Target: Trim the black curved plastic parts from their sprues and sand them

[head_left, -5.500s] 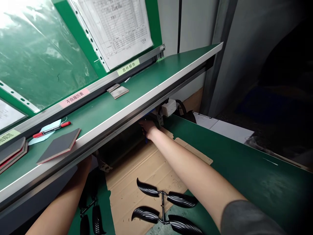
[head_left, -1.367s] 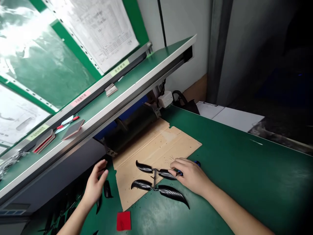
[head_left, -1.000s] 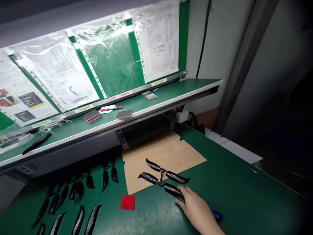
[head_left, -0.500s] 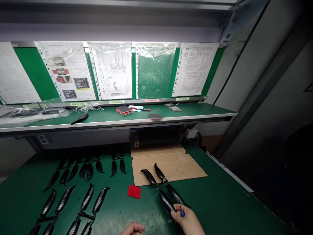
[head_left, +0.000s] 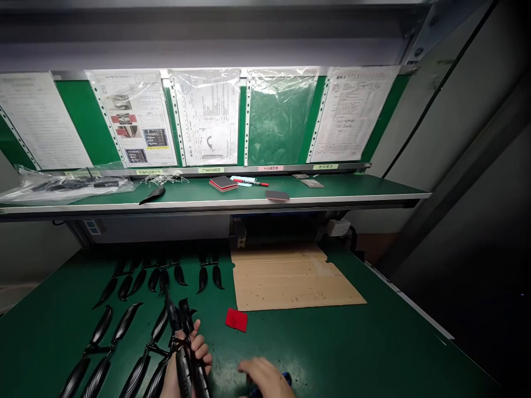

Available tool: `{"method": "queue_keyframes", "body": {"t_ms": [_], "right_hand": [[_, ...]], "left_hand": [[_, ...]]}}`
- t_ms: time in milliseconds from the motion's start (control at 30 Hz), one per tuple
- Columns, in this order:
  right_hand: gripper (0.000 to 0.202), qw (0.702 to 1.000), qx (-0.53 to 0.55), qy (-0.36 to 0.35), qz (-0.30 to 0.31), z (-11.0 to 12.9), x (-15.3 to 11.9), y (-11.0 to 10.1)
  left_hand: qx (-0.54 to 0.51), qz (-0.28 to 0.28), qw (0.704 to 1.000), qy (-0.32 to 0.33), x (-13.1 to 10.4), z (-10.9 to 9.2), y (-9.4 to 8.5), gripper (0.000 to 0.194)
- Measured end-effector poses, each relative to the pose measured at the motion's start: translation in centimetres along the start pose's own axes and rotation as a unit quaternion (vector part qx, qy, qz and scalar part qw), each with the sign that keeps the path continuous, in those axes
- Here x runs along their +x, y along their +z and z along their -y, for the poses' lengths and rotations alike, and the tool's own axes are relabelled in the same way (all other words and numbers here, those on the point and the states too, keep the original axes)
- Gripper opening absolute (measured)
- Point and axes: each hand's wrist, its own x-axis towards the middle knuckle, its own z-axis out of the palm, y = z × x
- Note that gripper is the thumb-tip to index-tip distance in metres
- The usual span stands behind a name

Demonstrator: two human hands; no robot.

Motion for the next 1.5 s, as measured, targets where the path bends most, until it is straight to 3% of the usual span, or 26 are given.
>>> {"method": "queue_keyframes", "body": {"t_ms": [67, 133, 267, 467, 667, 833, 933, 1033, 1100, 1233, 1333, 1433, 1500], "right_hand": [[0.045, 0.997, -0.057, 0.043, -0.026, -1.8, 0.3, -2.1], [0.046, 0.989, -0.111, 0.076, -0.064, -4.1, 0.7, -3.7], [0.041, 0.976, -0.177, 0.031, -0.121, -6.4, 2.2, -4.7], [0.038, 0.977, -0.180, -0.082, -0.083, -2.7, 6.8, -2.7], [0.021, 0.983, -0.150, -0.095, -0.056, -1.5, 10.2, -1.6], [0.024, 0.991, -0.046, -0.121, -0.039, 2.1, 7.8, -2.8], [0.031, 0.973, 0.070, -0.213, -0.060, 5.9, 5.3, -3.5], [0.035, 0.954, 0.034, -0.292, -0.059, 8.0, 3.8, -3.7], [0.035, 0.946, -0.010, -0.321, -0.044, 8.1, 3.4, -3.6], [0.038, 0.950, -0.033, -0.304, -0.065, 7.4, 3.2, -3.9], [0.040, 0.948, -0.037, -0.313, -0.053, 7.4, 3.2, -4.4], [0.036, 0.952, -0.042, -0.295, -0.070, 7.7, 3.4, -4.7], [0.036, 0.948, -0.047, -0.311, -0.051, 7.9, 3.5, -4.8]], "left_hand": [[-0.025, 0.060, 0.998, -0.012, -0.3, -0.7, -0.5, 0.041], [-0.018, 0.084, 0.996, -0.001, -1.1, -1.3, -0.7, 0.044], [0.056, 0.084, 0.995, -0.006, -2.9, -1.9, -0.2, 0.047], [0.172, 0.072, 0.981, -0.046, -3.9, -1.5, 0.1, 0.051], [0.239, 0.045, 0.969, -0.036, -5.0, -1.2, 1.4, 0.048], [0.271, 0.039, 0.960, -0.060, -6.2, -2.1, 2.0, 0.038], [0.287, 0.061, 0.952, -0.090, -6.3, -1.6, 1.8, 0.044], [0.294, 0.062, 0.949, -0.100, -6.0, -0.6, 1.8, 0.043], [0.292, 0.049, 0.950, -0.095, -5.8, 0.0, 2.1, 0.035], [0.295, 0.045, 0.945, -0.135, -5.3, 0.2, 3.1, 0.045], [0.294, 0.042, 0.945, -0.137, -5.2, 0.0, 3.6, 0.037], [0.291, 0.041, 0.947, -0.133, -6.6, -0.3, 5.0, 0.039], [0.284, 0.029, 0.954, -0.090, -8.5, -0.5, 6.8, 0.038]]}}
